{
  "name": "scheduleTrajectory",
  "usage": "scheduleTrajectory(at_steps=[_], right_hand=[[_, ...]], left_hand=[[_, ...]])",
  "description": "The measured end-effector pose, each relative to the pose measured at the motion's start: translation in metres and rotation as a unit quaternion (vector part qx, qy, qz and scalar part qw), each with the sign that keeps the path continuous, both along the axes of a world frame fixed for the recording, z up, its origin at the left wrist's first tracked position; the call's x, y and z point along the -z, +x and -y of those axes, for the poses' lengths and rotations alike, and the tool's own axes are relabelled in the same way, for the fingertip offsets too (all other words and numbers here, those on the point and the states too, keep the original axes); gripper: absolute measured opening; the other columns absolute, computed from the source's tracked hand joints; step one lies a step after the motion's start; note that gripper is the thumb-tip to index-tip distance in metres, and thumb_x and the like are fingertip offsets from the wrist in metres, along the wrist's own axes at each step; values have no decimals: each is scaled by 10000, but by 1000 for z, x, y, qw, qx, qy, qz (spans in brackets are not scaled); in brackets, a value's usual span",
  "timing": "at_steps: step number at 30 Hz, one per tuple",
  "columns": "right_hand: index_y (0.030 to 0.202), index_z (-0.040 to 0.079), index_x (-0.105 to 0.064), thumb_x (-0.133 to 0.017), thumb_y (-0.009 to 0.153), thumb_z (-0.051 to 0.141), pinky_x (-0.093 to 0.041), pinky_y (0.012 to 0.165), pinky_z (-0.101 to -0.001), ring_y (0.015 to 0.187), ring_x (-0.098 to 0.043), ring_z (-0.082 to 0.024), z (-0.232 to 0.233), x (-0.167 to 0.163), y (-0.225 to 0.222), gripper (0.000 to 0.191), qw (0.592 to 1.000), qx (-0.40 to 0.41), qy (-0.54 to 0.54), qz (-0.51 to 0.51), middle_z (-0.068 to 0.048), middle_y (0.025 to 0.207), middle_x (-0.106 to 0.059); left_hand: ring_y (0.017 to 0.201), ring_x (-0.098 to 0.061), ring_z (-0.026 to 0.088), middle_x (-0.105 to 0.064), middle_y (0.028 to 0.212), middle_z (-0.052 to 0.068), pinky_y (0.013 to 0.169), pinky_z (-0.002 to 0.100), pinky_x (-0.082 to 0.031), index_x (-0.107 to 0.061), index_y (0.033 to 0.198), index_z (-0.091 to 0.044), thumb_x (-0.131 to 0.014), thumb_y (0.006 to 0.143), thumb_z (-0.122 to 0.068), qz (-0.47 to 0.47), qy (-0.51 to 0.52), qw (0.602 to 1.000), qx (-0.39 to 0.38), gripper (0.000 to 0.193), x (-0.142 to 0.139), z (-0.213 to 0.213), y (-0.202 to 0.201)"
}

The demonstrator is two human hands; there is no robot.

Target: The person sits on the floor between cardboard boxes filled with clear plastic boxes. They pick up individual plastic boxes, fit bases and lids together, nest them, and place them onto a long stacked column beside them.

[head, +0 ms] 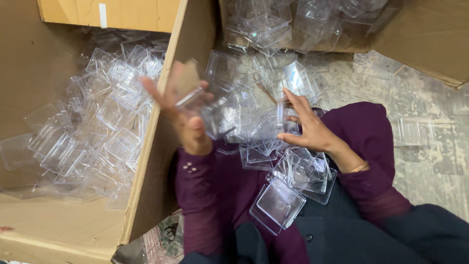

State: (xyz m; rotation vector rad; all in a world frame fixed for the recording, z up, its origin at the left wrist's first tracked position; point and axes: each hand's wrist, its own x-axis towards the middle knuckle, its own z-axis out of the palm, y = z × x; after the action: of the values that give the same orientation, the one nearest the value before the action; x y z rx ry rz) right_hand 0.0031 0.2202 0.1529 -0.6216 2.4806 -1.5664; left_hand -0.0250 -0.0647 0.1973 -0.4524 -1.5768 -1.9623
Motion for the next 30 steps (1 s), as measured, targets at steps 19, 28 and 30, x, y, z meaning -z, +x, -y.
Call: scheduleTrajectory(at_steps=[19, 28, 30], right_hand=[[1672, 188, -73, -821, 830, 119, -488, 1129, -493, 1510, -346, -296, -22, -4, 13, 1128, 980, 3, -198, 24, -172, 1606, -303], [1661, 145, -130, -897, 751, 213, -418, 1207, -452, 1447, -435, -332, 19, -35, 13, 1191, 995, -58, -16, -85, -203, 1535, -376], [1653, 141, -132, -895, 736, 251, -406, 1189, -462, 1421, -447, -339, 25, -37, 11, 1198, 995, -72, 20, -71, -195, 1514, -386]], left_hand=[[1015, -598, 259, -457, 1358, 145, 708, 417, -552, -310, 1575, -85, -710, 912, -698, 121, 84, 943, 297, 987, -9, -9, -23], [1142, -623, 323, -385, 1533, 155, 892, 532, -606, -308, 1540, -141, -505, 857, -797, 364, 94, 848, 374, 967, 127, -26, 27], [1179, -602, 322, -366, 1543, 168, 921, 547, -605, -308, 1544, -136, -518, 867, -784, 364, 91, 841, 390, 960, 133, -26, 26]])
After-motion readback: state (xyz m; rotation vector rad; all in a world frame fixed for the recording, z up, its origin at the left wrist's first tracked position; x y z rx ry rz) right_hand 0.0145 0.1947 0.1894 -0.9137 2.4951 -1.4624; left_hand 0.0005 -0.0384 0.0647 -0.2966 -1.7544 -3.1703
